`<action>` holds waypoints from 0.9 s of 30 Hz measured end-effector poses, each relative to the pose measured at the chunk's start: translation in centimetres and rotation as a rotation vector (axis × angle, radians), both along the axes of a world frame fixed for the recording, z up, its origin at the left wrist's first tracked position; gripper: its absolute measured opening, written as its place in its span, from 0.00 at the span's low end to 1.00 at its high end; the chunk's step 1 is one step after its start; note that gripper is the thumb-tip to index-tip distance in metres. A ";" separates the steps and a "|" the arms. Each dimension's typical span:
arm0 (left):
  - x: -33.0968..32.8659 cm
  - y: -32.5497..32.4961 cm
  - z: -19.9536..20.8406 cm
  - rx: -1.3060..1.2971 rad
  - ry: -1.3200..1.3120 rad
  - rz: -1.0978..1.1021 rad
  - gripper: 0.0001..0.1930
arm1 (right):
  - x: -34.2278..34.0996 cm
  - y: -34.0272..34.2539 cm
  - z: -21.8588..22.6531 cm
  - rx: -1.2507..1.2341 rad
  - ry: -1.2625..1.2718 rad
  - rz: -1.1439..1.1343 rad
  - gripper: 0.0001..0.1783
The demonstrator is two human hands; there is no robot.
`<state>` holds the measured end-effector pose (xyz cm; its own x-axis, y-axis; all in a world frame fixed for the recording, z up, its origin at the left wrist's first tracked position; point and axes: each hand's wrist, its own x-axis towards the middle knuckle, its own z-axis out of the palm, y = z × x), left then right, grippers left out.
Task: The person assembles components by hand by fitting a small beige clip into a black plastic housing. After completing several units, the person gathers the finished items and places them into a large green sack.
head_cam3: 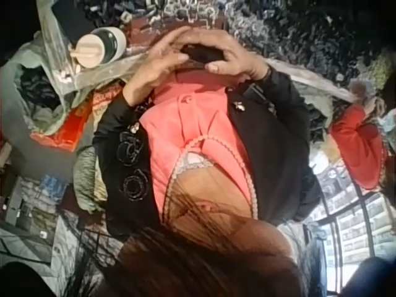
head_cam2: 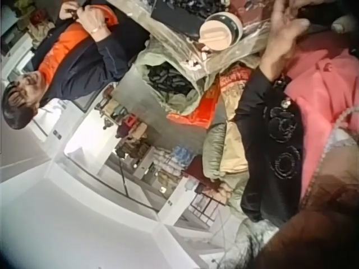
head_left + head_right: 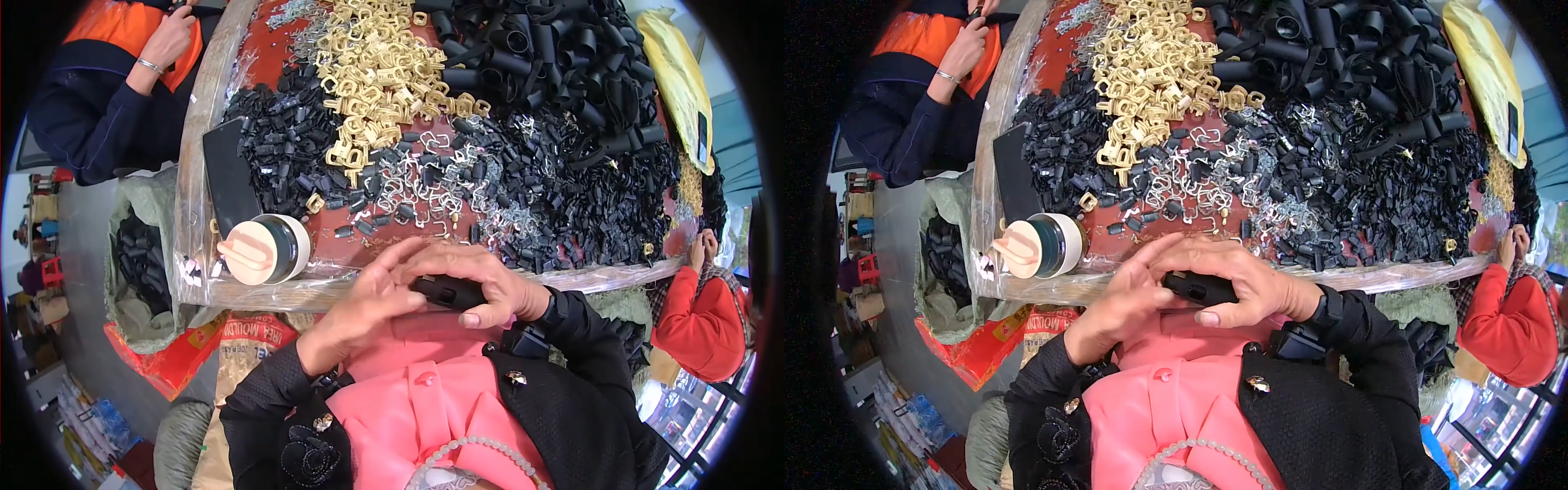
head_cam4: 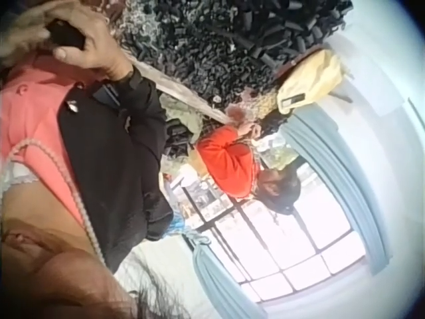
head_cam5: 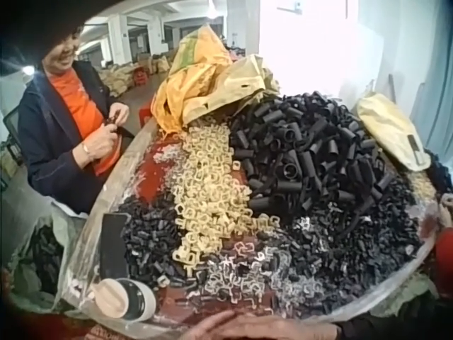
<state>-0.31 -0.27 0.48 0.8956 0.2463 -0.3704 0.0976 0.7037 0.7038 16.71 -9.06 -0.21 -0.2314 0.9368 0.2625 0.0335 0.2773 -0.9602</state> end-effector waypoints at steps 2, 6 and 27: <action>-0.4 0.6 -1.0 -0.136 -0.015 0.068 0.30 | -0.1 -0.2 -0.1 -0.032 0.058 -0.026 0.38; 0.5 1.1 -0.6 -0.159 -0.004 0.148 0.28 | -0.4 0.0 0.3 -0.091 0.171 -0.057 0.39; 4.0 -1.1 1.9 0.231 -0.089 0.036 0.25 | -2.4 -1.4 1.8 -0.302 0.480 -0.057 0.33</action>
<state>3.70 -1.33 2.39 0.9113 0.3476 -0.2208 0.0059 0.5252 0.8510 14.31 -10.50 1.57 -0.0995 0.9941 0.0442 -0.4193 -0.0016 -0.9079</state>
